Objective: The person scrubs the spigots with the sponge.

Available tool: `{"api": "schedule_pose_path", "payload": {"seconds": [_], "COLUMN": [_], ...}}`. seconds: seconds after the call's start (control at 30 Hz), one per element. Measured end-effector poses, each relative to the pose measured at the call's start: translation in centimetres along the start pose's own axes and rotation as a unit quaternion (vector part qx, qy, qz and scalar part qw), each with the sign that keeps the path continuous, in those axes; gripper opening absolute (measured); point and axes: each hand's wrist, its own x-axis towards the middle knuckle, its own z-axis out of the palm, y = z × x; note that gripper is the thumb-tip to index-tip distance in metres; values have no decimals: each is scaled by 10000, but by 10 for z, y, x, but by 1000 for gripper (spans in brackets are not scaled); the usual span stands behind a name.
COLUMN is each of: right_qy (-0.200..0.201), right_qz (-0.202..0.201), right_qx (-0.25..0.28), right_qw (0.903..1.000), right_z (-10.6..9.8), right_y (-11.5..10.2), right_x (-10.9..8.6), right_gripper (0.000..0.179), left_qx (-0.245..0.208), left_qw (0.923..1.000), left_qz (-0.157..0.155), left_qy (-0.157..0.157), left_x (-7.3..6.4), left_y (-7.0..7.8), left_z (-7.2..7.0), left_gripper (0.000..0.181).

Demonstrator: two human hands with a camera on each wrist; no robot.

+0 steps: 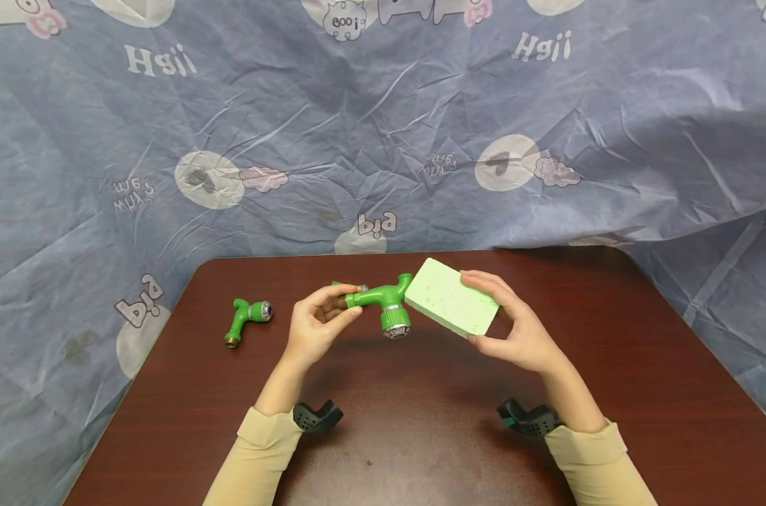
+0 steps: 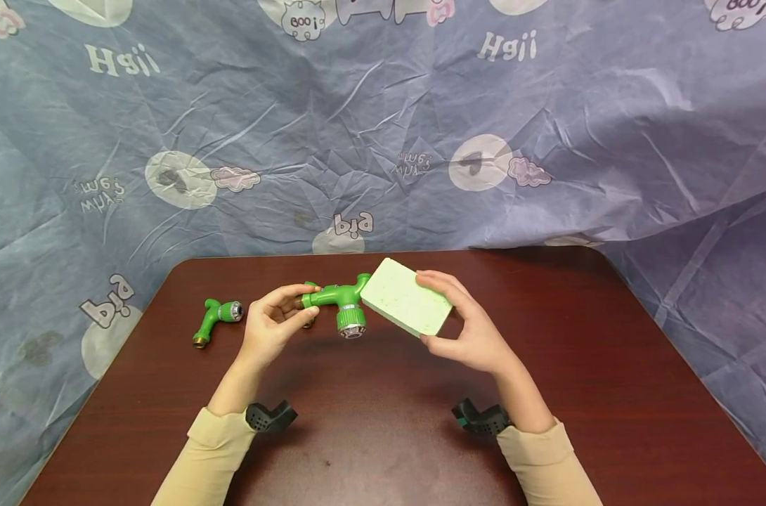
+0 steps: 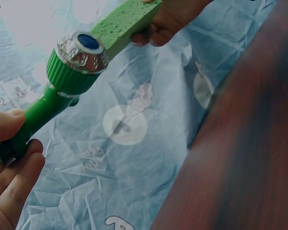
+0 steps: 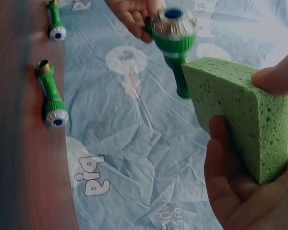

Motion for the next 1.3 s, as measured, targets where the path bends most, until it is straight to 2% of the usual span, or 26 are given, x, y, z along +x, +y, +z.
{"api": "schedule_pose_path", "payload": {"seconds": [0.13, 0.37, 0.57, 0.77, 0.93, 1.13, 1.23, 1.3], "right_qy": [-204, -49, 10, 107, 222, 252, 236, 235], "right_qz": [-11, -15, -42, -130, -123, -116, -72, -22], "right_qx": [14, 23, 105, 204, 467, 912, 930, 834], "right_qw": [9998, 10000, 9999, 9997, 9986, 9955, 9954, 9962], "right_z": [1, 1, 3, 4, 3, 4, 6, 7], "right_y": [-1, 1, 2, 2, 19, 33, 31, 30], "right_x": [0, 0, 0, 0, -4, -7, -6, -6], "right_gripper": [71, 71, 71, 70, 74, 78, 77, 76], "left_qx": [8, -135, -308, -249, -390, -606, -720, -650], "left_qw": [10000, 9999, 9995, 9992, 9974, 9971, 9967, 9965], "left_qz": [-7, -26, -22, -312, -585, -439, -332, -415], "left_qy": [57, -89, -65, 61, 132, 129, 174, 312], "left_x": [0, 0, 0, -1, -2, -2, -2, -2], "left_y": [0, 1, 0, -1, -1, -4, -4, -4], "left_z": [1, 2, 2, 3, 5, 8, 9, 10], "left_gripper": [32, 31, 26, 28, 29, 29, 29, 31]}}
